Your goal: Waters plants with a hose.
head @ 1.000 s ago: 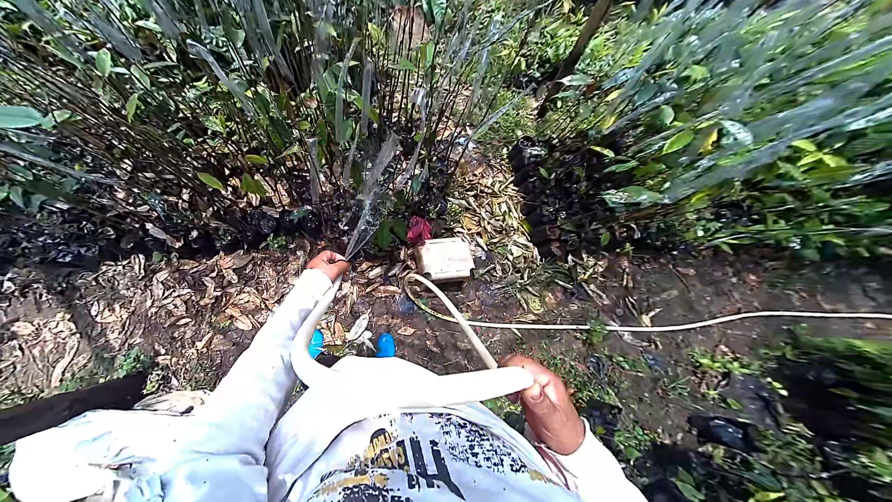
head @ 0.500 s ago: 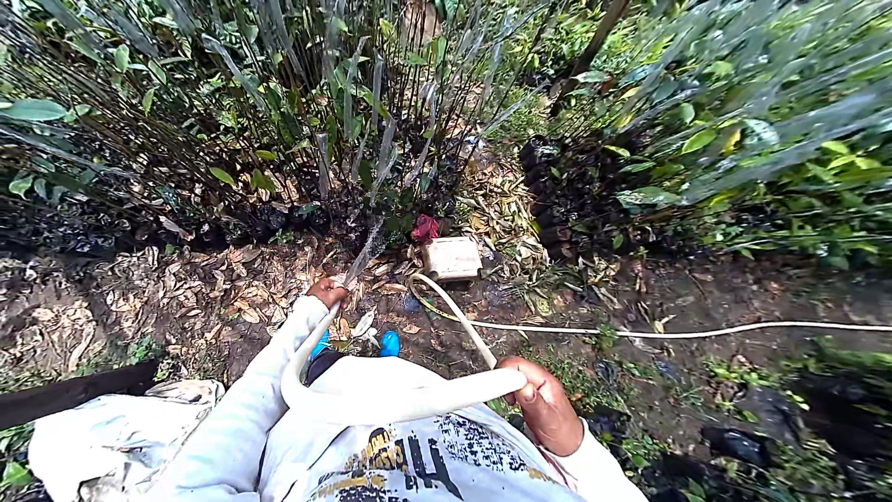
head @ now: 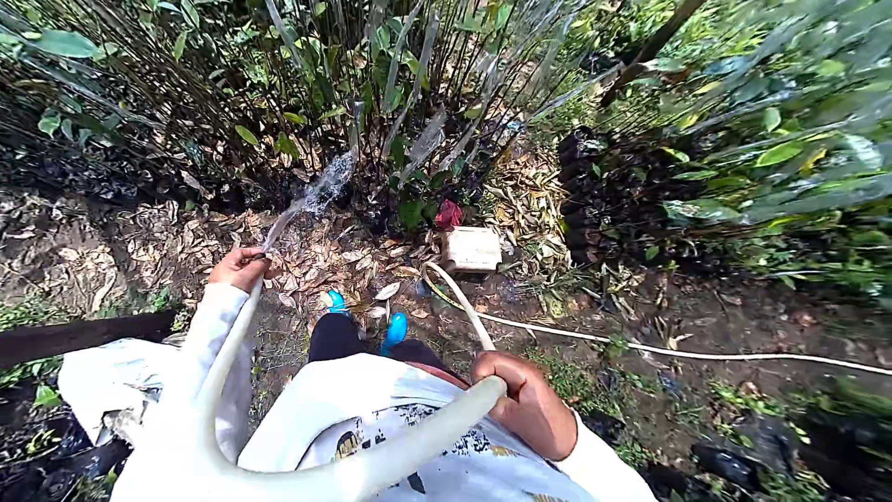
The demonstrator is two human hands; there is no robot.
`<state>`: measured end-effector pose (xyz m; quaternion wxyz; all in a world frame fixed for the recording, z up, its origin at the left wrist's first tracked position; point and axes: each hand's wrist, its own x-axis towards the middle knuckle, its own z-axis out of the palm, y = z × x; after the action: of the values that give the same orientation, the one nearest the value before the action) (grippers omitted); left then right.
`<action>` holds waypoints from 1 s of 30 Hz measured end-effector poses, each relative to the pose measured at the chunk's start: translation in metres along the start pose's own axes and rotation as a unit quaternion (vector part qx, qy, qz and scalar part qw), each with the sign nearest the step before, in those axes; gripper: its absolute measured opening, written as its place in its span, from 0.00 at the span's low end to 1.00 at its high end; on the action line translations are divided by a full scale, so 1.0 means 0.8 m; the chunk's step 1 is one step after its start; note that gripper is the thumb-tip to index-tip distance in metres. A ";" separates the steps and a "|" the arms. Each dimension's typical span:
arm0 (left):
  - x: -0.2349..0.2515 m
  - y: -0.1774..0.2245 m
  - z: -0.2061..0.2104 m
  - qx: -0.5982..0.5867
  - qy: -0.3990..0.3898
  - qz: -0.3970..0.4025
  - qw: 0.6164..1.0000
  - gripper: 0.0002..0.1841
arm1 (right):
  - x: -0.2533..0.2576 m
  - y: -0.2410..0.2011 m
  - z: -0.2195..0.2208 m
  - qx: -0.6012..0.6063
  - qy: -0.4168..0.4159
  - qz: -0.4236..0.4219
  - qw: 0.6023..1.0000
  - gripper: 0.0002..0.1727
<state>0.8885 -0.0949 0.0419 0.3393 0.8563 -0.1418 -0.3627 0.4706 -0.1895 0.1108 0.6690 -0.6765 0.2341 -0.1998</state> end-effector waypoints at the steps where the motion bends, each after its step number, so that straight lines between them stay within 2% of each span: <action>1: 0.006 -0.008 -0.008 -0.005 0.009 0.002 1.000 0.17 | 0.010 -0.003 0.003 0.000 -0.008 0.003 1.000 0.28; 6: 0.037 -0.024 -0.025 -0.032 -0.016 -0.044 0.998 0.16 | 0.067 -0.017 0.023 0.003 -0.038 0.024 0.999 0.27; 10: 0.078 -0.040 -0.030 -0.053 -0.074 -0.060 0.994 0.14 | 0.120 -0.023 0.049 -0.011 -0.024 0.032 0.999 0.26; 14: 0.119 -0.047 -0.042 -0.083 -0.089 -0.073 0.990 0.12 | 0.166 -0.019 0.072 -0.032 -0.003 0.039 0.999 0.26; 17: 0.148 -0.058 -0.052 -0.091 -0.094 -0.085 0.988 0.12 | 0.188 -0.013 0.090 -0.068 0.010 0.033 0.997 0.28; 23: 0.182 -0.061 -0.069 -0.091 -0.119 -0.103 0.983 0.13 | 0.225 -0.016 0.112 -0.052 0.031 0.071 0.996 0.28; 26: 0.199 -0.065 -0.076 -0.106 -0.120 -0.106 0.981 0.13 | 0.248 -0.016 0.116 -0.101 0.030 0.051 0.993 0.30; 30: 0.212 -0.069 -0.083 -0.108 -0.133 -0.119 0.978 0.13 | 0.266 -0.014 0.127 -0.071 0.019 0.044 0.996 0.27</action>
<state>1.0545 -0.1056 -0.0515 0.3621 0.7698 -0.0429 -0.5240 0.7029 -0.2317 0.1102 0.6228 -0.7075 0.2897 -0.1661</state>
